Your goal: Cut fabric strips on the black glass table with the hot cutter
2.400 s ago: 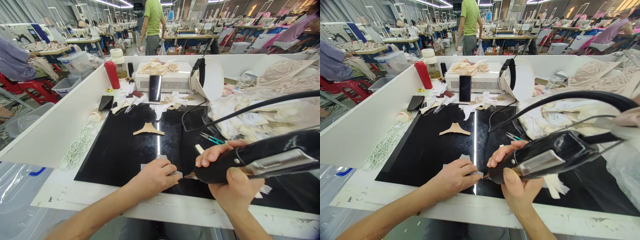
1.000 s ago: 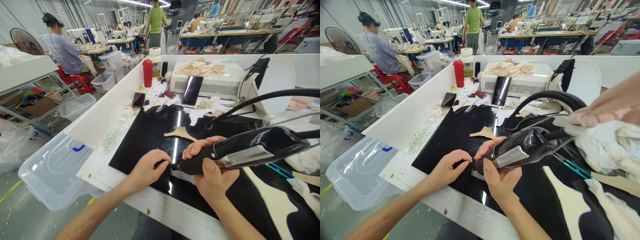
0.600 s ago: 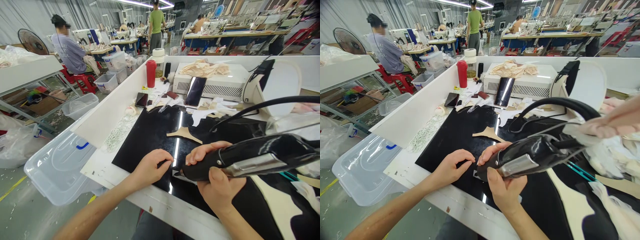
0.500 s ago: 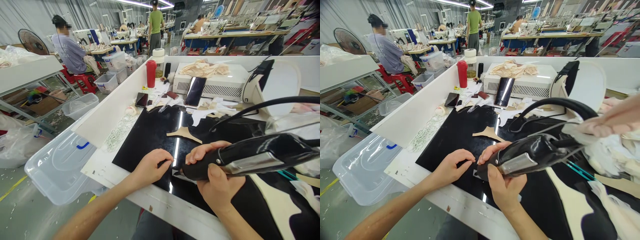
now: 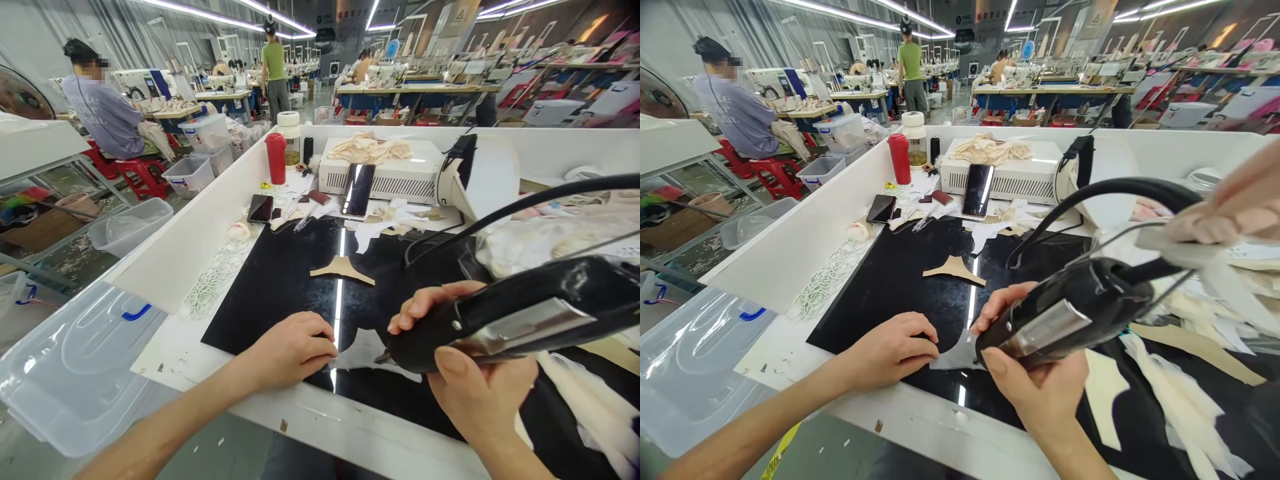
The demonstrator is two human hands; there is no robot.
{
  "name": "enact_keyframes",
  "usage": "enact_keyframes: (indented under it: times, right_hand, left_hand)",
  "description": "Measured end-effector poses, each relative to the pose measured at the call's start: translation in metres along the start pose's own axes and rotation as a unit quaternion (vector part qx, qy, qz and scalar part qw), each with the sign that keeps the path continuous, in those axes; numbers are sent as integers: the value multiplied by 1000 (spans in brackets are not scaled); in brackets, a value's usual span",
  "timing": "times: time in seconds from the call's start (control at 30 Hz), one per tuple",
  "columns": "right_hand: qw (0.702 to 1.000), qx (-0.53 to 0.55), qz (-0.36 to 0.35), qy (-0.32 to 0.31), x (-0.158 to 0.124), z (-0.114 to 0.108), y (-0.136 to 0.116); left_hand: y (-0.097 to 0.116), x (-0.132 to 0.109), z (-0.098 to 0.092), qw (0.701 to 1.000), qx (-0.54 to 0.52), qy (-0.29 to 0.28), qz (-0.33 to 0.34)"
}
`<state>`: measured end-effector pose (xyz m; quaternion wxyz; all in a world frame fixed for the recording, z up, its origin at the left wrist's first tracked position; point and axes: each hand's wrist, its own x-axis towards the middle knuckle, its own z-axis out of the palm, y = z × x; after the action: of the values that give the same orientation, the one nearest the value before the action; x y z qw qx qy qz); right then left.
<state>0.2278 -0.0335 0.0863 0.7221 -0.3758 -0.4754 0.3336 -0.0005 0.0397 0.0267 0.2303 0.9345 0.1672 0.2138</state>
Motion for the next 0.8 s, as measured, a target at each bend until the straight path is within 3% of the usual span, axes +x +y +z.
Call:
enact_keyframes:
  times: [0.27,0.43,0.53,0.8]
  right_hand:
    - [996,27,-65,60,0,0,17]
    - [994,52,-81,51,2,6,26]
    - [993,62,-93,48,4,9,31]
    - [995,45,-65,66,4,9,36]
  left_hand:
    - [-18,44,-12,984,-106,-140,15]
    - [-27,52,-11,971,-124,-202,8]
    - [-30,51,-9,968,-121,-219,-1]
    - [-31,50,-3,969,-147,-198,5]
